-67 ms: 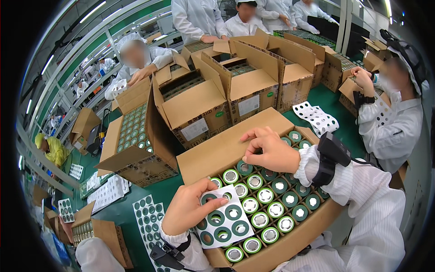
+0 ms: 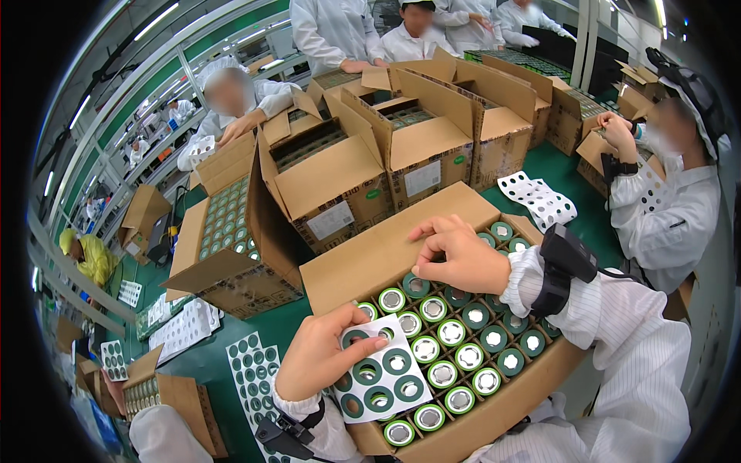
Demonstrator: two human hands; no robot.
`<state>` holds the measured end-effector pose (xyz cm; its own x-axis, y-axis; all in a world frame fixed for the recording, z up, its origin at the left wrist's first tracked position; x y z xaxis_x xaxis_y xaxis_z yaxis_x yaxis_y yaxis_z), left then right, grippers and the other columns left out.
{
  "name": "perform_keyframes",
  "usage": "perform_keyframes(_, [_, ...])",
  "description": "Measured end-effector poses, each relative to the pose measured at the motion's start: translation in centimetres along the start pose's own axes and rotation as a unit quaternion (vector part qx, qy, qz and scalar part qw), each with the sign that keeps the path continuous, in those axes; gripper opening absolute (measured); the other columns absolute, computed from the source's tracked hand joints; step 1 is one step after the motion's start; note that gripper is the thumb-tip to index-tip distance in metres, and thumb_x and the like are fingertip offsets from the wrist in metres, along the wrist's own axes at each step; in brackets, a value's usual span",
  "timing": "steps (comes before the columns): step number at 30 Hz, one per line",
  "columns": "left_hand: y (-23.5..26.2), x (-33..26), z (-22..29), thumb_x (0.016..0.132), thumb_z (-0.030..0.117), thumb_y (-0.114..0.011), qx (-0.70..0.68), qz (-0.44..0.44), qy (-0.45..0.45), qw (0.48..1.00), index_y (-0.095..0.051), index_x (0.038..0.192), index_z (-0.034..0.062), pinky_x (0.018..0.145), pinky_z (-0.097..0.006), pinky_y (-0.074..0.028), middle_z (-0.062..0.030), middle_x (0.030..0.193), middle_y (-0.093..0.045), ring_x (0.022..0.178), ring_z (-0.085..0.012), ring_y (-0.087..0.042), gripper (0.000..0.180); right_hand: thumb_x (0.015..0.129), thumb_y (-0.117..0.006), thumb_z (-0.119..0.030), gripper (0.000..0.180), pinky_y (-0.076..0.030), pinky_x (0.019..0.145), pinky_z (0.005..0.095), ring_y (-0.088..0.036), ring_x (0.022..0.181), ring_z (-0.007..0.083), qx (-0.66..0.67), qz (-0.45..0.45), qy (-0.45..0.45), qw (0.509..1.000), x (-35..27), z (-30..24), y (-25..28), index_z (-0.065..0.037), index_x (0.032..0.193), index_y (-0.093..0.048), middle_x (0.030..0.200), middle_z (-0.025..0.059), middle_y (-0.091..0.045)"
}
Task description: Applying circular green stickers to the top of cylindrical battery cells in a factory setting.
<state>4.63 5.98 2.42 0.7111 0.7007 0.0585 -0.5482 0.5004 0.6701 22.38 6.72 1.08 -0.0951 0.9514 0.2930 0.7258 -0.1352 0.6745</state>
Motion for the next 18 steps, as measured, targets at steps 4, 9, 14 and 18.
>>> perform_keyframes(4, [-0.06, -0.03, -0.02, 0.075, 0.020, -0.072, -0.006, -0.004, 0.004, 1.000, -0.060, 0.084, -0.0015, 0.047, -0.025, -0.042, -0.0082, 0.063, -0.059, 0.050, -0.0136, -0.056, 0.026, 0.071, -0.064, -0.024, 0.018, -0.029, 0.096, 0.0395, -0.042, 0.108, 0.0289, 0.001, 0.004, 0.006, 1.000, -0.06, -0.13, 0.06, -0.007, 0.065, -0.064, 0.112, 0.0079, -0.054])
perform_keyframes(9, [-0.23, -0.15, -0.55, 0.075, 0.020, -0.072, -0.011, -0.020, 0.064, 0.998, -0.060, 0.083, -0.0014, 0.050, -0.024, -0.042, -0.0080, 0.064, -0.060, 0.054, -0.0130, -0.057, 0.026, 0.071, -0.064, -0.023, 0.016, -0.029, 0.096, 0.0397, -0.043, 0.107, 0.0289, -0.001, 0.006, 0.009, 1.000, -0.16, -0.07, -0.09, -0.008, 0.066, -0.064, 0.112, 0.0075, -0.054])
perform_keyframes(14, [-0.10, -0.10, -0.31, 0.074, 0.021, -0.073, -0.007, -0.011, 0.037, 0.999, -0.061, 0.084, -0.0015, 0.051, -0.025, -0.042, -0.0088, 0.066, -0.061, 0.055, -0.0140, -0.057, 0.028, 0.071, -0.064, -0.022, 0.015, -0.029, 0.096, 0.0401, -0.042, 0.107, 0.0291, -0.002, 0.011, 0.017, 1.000, -0.15, -0.14, -0.05, -0.008, 0.065, -0.063, 0.110, 0.0072, -0.055])
perform_keyframes(18, [-0.10, -0.12, -0.36, 0.074, 0.021, -0.073, -0.003, -0.010, 0.037, 0.999, -0.061, 0.085, -0.0016, 0.052, -0.026, -0.042, -0.0095, 0.068, -0.061, 0.056, -0.0148, -0.056, 0.028, 0.071, -0.064, -0.021, 0.015, -0.029, 0.096, 0.0401, -0.043, 0.107, 0.0290, -0.006, 0.012, 0.019, 1.000, -0.12, -0.24, -0.02, -0.008, 0.064, -0.063, 0.110, 0.0073, -0.055])
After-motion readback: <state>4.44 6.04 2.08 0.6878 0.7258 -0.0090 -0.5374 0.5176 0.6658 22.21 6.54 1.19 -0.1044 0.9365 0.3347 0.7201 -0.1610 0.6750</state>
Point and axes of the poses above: each hand's wrist, its own x-axis towards the middle knuckle, its own y-axis out of the back of the hand, z = x × y, the point moved 9 cm from there along x, towards the middle knuckle
